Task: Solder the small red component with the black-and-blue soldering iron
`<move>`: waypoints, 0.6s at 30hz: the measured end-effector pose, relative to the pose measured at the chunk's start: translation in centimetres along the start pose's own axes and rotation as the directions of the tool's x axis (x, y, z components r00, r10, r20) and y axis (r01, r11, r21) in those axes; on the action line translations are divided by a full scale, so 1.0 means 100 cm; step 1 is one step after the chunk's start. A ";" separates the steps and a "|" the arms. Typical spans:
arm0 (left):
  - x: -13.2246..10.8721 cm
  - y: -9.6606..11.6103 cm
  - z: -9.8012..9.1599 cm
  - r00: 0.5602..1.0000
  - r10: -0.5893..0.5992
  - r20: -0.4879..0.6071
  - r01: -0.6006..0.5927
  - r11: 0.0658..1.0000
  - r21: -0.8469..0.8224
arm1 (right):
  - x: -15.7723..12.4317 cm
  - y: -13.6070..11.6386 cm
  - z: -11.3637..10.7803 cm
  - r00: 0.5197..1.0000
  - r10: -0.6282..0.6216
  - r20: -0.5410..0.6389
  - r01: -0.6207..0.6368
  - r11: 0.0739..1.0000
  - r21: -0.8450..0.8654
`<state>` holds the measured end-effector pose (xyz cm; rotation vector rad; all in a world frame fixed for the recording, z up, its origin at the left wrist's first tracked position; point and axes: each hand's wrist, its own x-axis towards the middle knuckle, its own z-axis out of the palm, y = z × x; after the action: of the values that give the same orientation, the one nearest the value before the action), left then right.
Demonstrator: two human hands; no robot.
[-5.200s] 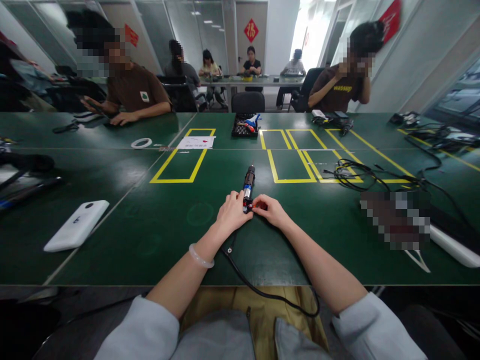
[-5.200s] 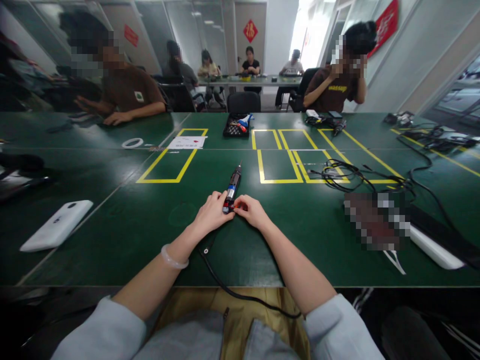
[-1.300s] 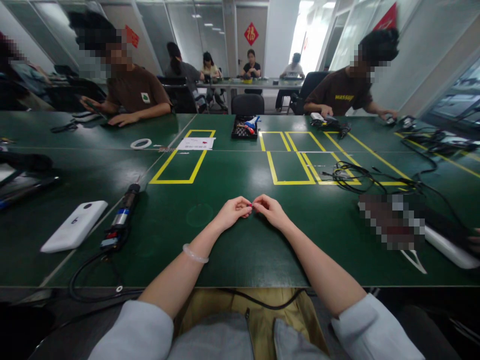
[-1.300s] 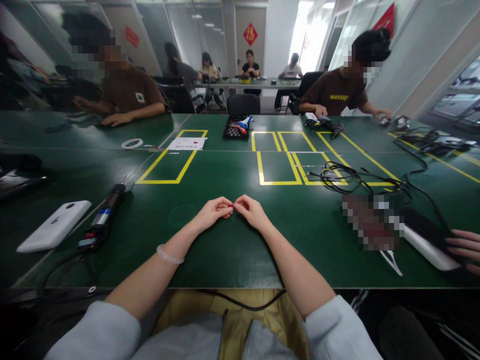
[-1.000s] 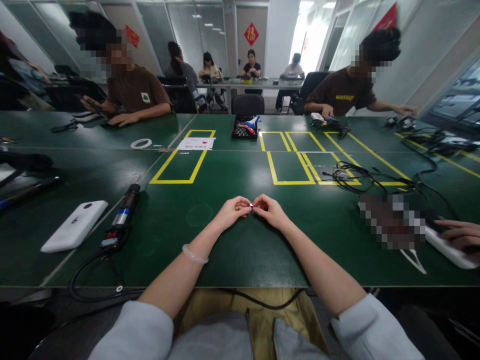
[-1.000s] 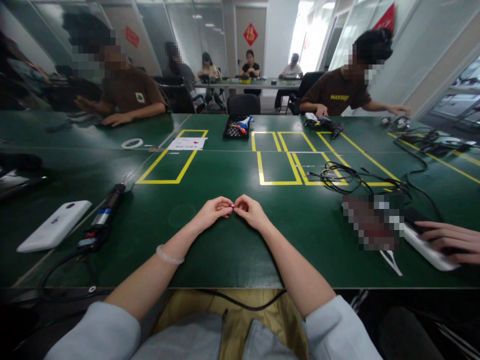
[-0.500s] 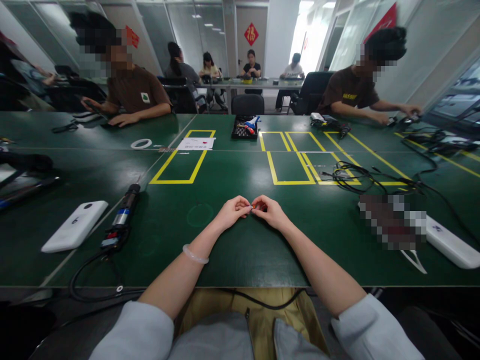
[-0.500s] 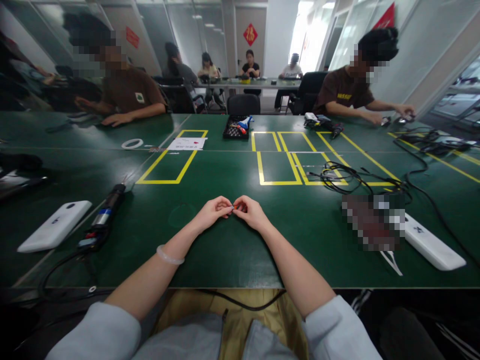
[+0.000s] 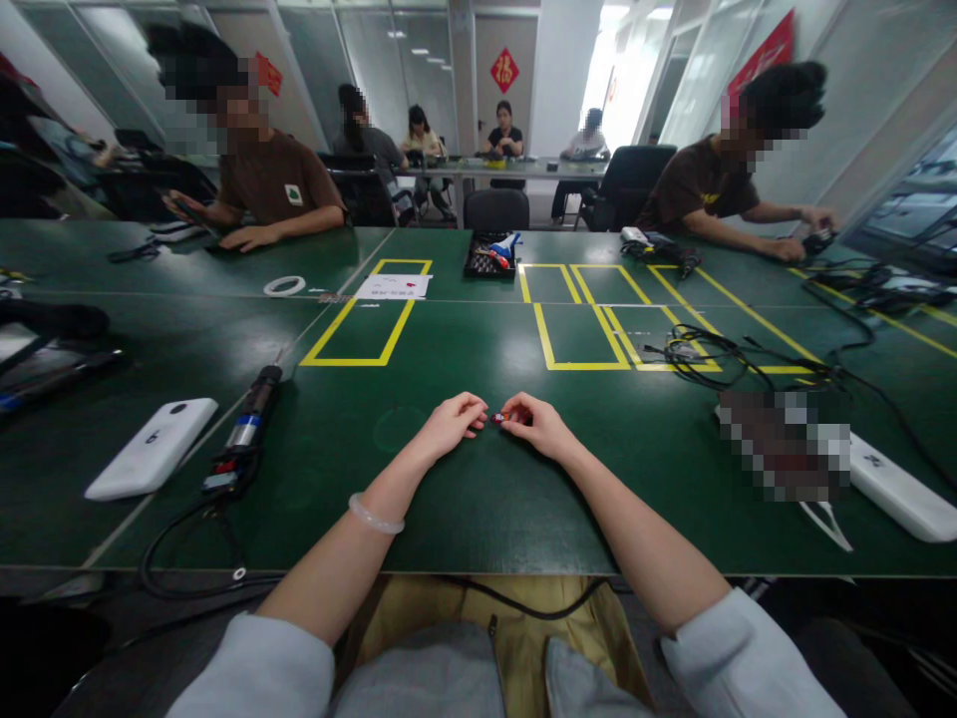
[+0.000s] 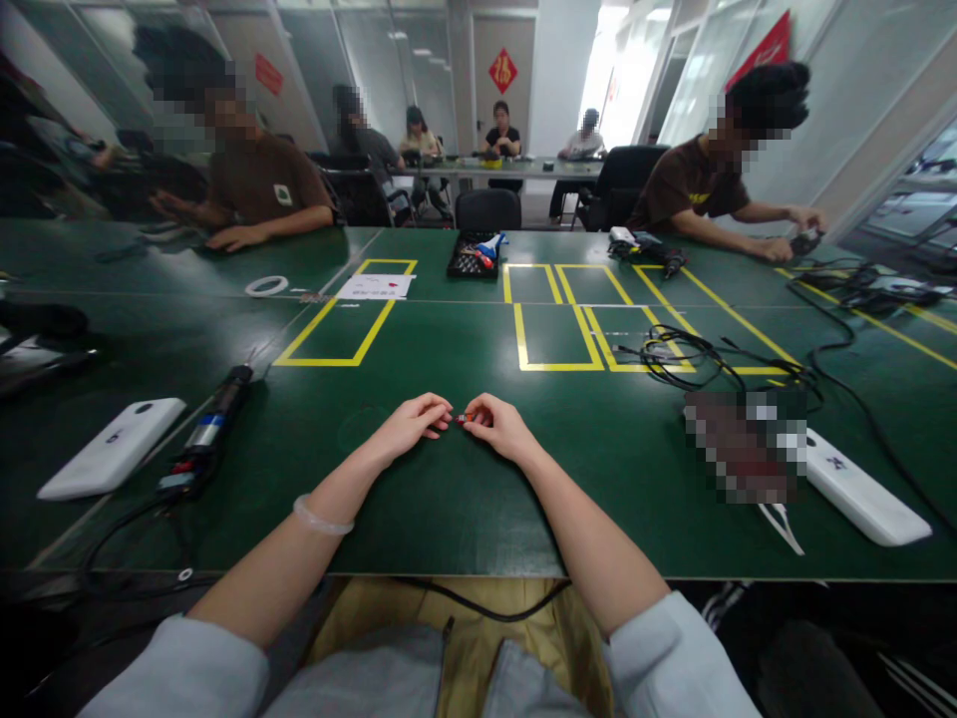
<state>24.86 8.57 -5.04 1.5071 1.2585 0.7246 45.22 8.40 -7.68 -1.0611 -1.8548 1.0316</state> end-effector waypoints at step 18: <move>-0.158 -0.070 -0.223 0.814 0.020 -0.580 0.554 0.270 0.787 | -0.001 0.000 0.001 0.999 0.037 0.014 -0.037 0.999 0.026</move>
<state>-2.01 0.21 -2.16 1.9408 2.6153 -0.0237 45.18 8.27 -7.73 -1.0786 -1.8337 1.0845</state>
